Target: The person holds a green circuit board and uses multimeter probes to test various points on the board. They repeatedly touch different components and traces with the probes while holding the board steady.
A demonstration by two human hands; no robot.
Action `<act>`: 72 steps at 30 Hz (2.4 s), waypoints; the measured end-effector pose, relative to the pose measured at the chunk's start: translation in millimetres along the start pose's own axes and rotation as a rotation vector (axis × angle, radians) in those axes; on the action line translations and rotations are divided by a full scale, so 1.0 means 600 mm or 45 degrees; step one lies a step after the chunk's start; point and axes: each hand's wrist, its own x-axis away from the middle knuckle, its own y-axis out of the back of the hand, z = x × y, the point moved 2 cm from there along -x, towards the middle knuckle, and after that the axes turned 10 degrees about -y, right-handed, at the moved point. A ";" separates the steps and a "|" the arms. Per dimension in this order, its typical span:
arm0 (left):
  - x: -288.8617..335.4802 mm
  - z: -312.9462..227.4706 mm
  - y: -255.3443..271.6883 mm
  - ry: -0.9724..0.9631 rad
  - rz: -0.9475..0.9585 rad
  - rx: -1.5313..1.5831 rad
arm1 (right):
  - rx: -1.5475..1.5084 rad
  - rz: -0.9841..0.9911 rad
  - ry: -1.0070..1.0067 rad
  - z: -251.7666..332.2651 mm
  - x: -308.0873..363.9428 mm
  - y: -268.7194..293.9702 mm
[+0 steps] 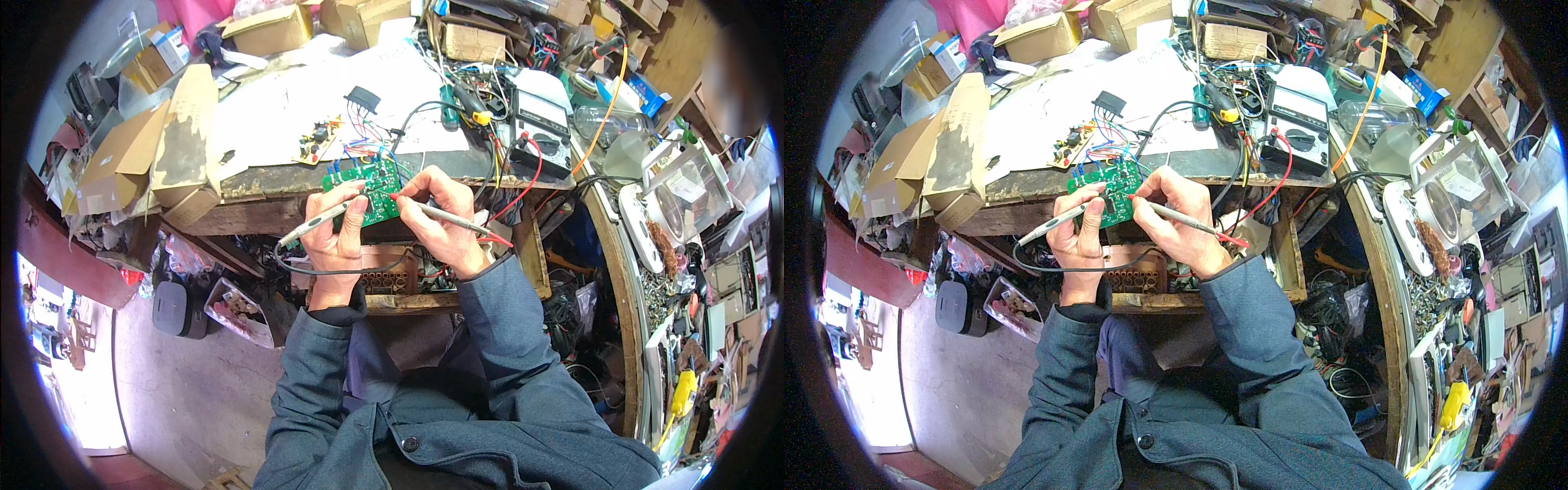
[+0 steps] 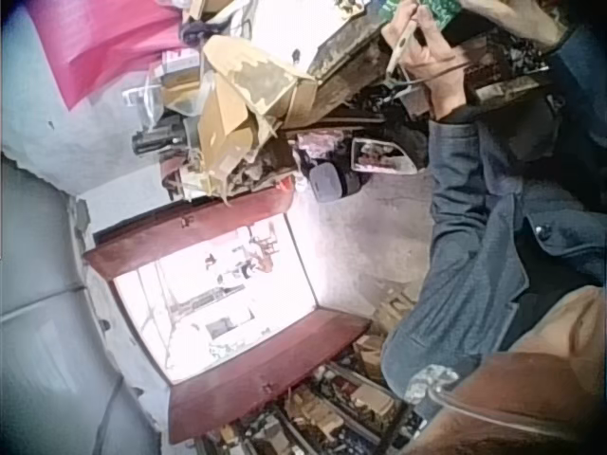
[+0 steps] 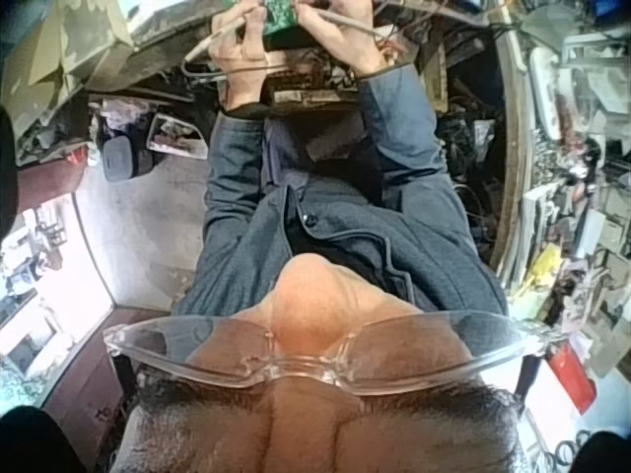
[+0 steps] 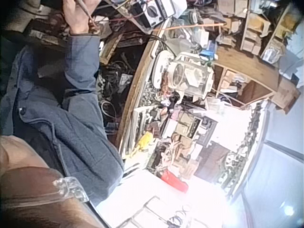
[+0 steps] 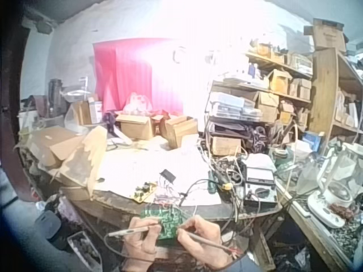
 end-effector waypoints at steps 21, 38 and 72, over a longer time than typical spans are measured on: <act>0.007 0.026 -0.006 0.061 -0.324 0.275 | 0.135 -0.084 0.292 0.018 -0.006 -0.003; 0.007 0.031 -0.007 0.093 -0.356 0.265 | 0.443 0.053 0.527 0.033 -0.006 -0.013; 0.006 0.041 -0.008 0.066 -0.414 0.291 | -0.159 0.154 0.107 0.013 -0.051 -0.036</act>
